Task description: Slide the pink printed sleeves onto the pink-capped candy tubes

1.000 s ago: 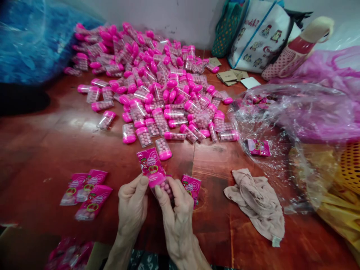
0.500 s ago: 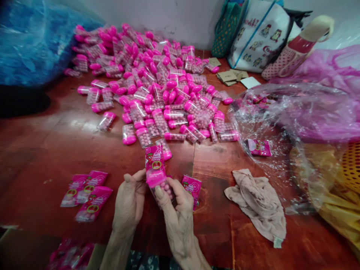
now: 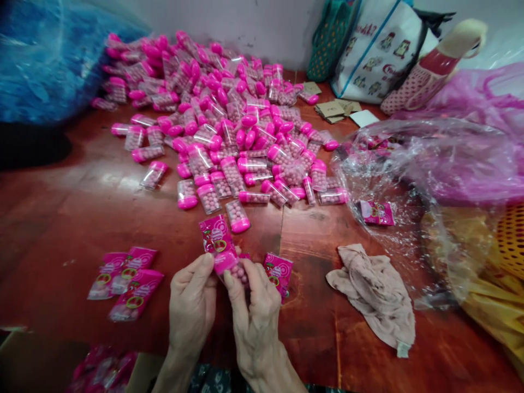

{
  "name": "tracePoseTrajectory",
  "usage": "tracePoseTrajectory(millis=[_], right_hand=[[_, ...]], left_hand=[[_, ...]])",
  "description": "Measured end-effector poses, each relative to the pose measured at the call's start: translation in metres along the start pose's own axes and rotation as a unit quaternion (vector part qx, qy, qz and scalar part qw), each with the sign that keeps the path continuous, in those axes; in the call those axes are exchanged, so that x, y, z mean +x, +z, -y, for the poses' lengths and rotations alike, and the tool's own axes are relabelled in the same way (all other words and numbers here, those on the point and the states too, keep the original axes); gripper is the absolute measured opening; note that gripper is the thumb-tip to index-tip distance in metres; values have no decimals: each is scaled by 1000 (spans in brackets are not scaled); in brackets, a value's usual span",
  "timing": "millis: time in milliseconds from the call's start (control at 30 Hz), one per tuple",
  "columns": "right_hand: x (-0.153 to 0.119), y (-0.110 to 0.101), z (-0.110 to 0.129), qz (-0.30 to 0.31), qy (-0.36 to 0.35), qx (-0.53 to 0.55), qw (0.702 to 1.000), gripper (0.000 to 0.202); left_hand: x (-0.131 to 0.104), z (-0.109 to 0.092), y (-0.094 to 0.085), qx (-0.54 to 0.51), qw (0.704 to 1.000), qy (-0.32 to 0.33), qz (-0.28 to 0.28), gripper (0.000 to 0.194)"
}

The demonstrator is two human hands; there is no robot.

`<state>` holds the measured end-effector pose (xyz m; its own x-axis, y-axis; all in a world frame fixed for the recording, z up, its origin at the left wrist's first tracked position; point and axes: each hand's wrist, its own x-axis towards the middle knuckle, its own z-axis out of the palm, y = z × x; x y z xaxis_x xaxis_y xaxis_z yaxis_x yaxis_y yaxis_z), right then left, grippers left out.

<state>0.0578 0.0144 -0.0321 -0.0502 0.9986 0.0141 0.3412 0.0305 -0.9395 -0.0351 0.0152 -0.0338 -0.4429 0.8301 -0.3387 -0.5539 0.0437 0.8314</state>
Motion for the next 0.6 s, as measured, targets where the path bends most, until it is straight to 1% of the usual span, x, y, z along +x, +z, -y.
tracePoseTrajectory(millis=[67, 133, 233, 333, 467, 533, 600], right_hand=[[0, 0, 0, -9, -4, -7, 1000, 18], [0, 0, 1, -7, 10, 11, 1000, 18], [-3, 1, 3, 3, 79, 64, 995, 19], [-8, 4, 5, -13, 136, 119, 983, 20], [-11, 8, 5, -21, 153, 156, 976, 20], [-9, 8, 5, -6, 153, 157, 976, 20], [-6, 6, 6, 19, 143, 133, 981, 19]], left_hand=[[-5, 3, 2, 14, 1000, 4, -12, 14], [-10, 5, 5, 17, 1000, -1, -19, 10], [-15, 5, 10, 10, 999, -19, -31, 9], [-19, 4, 12, 31, 998, -51, -36, 14], [-22, 3, 11, 67, 994, -82, -31, 22], [-22, 4, 10, 72, 994, -82, -28, 22], [-23, 4, 10, 71, 995, -69, -19, 18]])
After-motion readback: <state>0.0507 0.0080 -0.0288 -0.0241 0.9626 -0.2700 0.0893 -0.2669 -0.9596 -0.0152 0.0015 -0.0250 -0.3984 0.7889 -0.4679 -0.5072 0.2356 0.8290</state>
